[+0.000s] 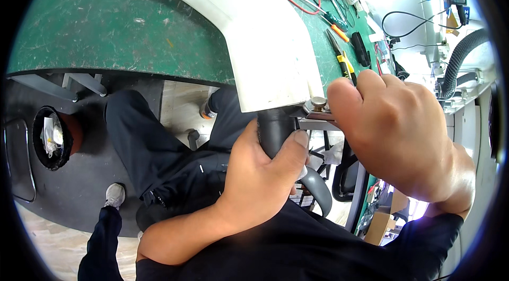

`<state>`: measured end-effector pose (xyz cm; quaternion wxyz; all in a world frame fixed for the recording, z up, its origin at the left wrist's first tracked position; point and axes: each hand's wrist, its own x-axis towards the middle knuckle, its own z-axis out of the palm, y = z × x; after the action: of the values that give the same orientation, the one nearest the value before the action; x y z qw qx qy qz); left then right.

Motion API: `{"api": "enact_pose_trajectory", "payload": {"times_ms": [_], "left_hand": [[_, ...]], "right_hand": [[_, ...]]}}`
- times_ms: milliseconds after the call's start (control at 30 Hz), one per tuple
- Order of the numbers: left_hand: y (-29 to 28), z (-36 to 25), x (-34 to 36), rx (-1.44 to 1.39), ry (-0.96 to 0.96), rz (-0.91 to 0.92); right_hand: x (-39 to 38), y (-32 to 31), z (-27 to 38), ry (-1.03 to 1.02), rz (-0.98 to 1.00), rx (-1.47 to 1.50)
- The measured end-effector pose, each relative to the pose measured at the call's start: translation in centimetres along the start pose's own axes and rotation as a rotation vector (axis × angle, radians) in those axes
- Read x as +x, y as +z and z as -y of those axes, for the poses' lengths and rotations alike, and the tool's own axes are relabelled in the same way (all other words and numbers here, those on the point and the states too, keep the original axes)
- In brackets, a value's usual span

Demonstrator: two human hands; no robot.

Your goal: The person uses a utility knife and pliers to trim and remove material from a white plastic electronic component housing on a green workbench.

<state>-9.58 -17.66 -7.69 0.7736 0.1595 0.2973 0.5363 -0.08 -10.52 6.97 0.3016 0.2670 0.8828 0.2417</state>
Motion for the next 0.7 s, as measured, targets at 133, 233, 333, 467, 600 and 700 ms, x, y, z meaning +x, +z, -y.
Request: {"api": "enact_pose_trajectory", "payload": {"times_ms": [133,233,333,467,600,700], "left_hand": [[-0.1,0.2,-0.1,0.029,-0.005,0.003],[-0.3,0.1,0.0,0.07,0.001,0.022],[-0.9,-0.2,-0.2,0.131,0.026,0.037],[-1.5,-1.6,-1.2,0.536,0.28,-0.158],[-0.8,-1.9,-0.4,0.76,0.31,-0.222],[-0.6,-2.3,-1.1,0.979,0.241,-0.306]], "right_hand": [[-0.6,1.1,-0.2,0.021,-0.007,0.087],[-1.1,2.6,-1.1,0.016,-0.135,0.358],[-3.2,4.0,-3.0,0.135,-0.222,0.652],[-2.4,10.0,-4.0,0.382,-0.385,0.393],[-0.3,16.1,-5.2,0.466,-0.315,0.44],[0.7,17.6,-5.2,0.44,-0.484,0.508]]}}
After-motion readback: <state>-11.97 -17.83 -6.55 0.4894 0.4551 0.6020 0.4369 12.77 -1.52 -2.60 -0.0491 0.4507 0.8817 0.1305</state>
